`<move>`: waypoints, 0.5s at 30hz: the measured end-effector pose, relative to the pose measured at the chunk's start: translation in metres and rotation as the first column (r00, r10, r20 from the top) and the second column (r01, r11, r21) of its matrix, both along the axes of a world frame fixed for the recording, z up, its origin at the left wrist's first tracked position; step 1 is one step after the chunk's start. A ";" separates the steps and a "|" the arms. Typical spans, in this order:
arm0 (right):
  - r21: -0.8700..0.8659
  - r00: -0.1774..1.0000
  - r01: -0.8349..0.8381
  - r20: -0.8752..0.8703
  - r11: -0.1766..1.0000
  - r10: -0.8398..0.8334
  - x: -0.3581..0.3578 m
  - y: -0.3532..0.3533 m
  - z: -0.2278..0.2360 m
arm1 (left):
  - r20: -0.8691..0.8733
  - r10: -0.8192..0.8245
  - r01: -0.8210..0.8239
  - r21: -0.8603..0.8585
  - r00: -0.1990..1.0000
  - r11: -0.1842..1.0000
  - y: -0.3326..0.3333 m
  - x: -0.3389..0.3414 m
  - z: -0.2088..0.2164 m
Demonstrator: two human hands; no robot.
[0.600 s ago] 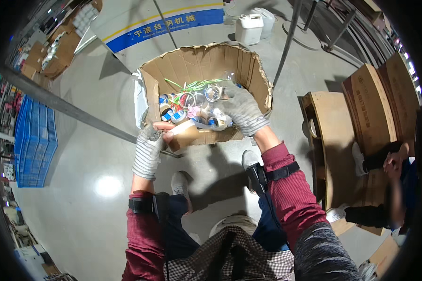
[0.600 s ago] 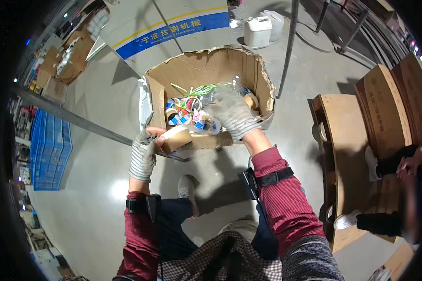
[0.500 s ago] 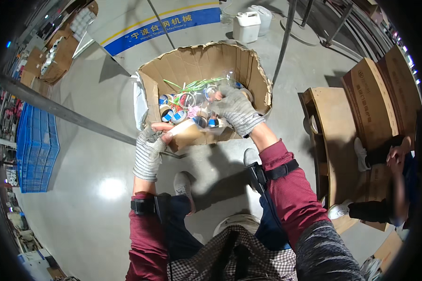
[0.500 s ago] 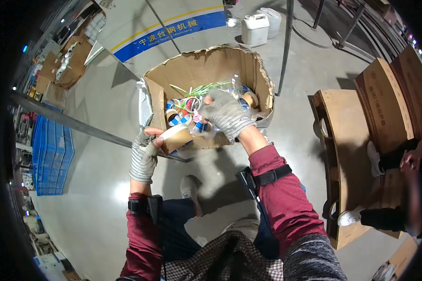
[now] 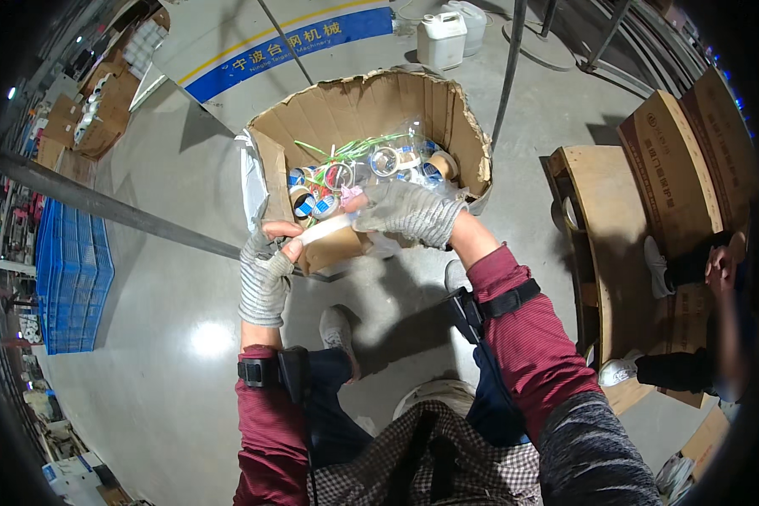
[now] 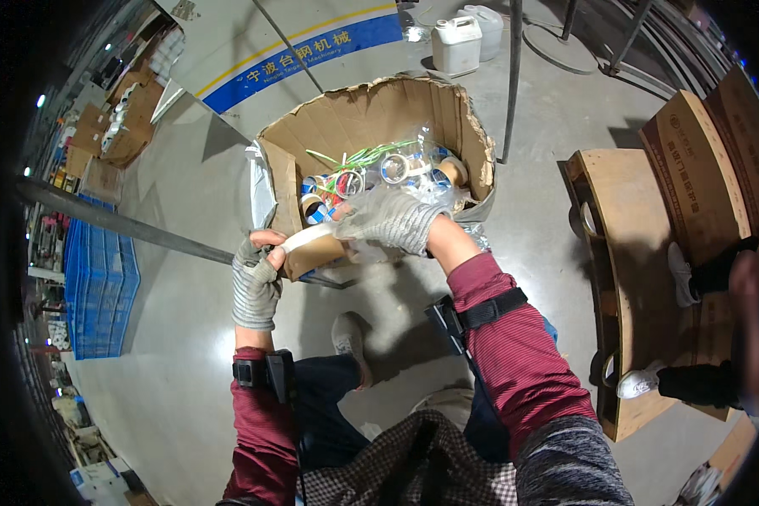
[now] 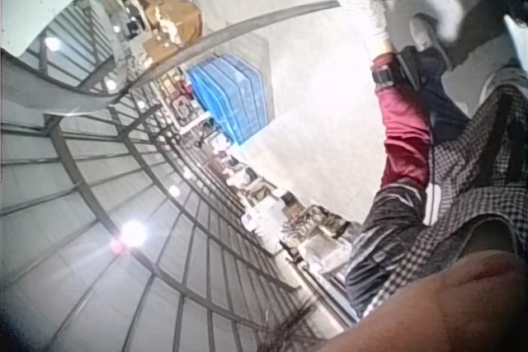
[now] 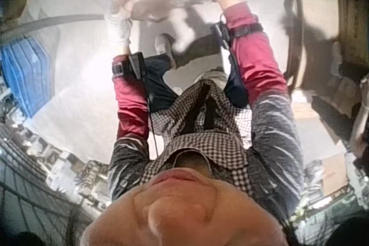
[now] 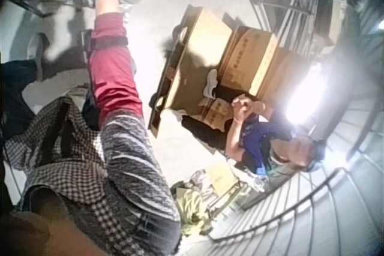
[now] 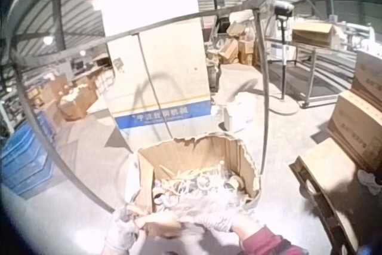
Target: The person picks up small objects from a box, places them into plastic bags, and seals the bags using a roll of tape.
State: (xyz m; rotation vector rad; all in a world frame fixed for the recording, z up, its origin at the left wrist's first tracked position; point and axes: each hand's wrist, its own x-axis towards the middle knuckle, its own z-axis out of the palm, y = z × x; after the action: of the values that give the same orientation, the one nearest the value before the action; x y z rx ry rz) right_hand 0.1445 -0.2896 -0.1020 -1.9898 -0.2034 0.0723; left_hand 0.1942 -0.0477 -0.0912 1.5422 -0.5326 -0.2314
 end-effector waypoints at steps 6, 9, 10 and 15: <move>-0.271 0.996 0.071 0.074 0.960 -0.053 0.011 -0.029 -0.017 | -0.095 0.033 -0.012 0.222 0.995 0.975 -0.002 -0.005 0.009; -0.740 0.935 0.194 0.339 0.644 0.108 0.009 -0.028 0.000 | -0.143 0.006 0.028 0.229 0.990 0.973 -0.002 -0.006 0.010; -0.733 0.911 0.232 0.395 0.640 0.122 0.008 -0.030 0.003 | -0.121 -0.005 0.038 0.271 0.993 0.962 -0.002 -0.006 0.011; -0.530 0.935 0.352 0.231 0.771 -0.269 0.003 -0.026 0.020 | -0.032 -0.051 0.059 0.342 0.998 0.938 -0.005 -0.002 0.003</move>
State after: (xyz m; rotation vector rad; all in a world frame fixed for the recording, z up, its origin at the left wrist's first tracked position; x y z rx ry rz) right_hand 0.1478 -0.3157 -0.0823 -2.6051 0.0784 -0.2572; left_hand 0.1923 -0.0524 -0.0877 1.8624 -0.5375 -0.4016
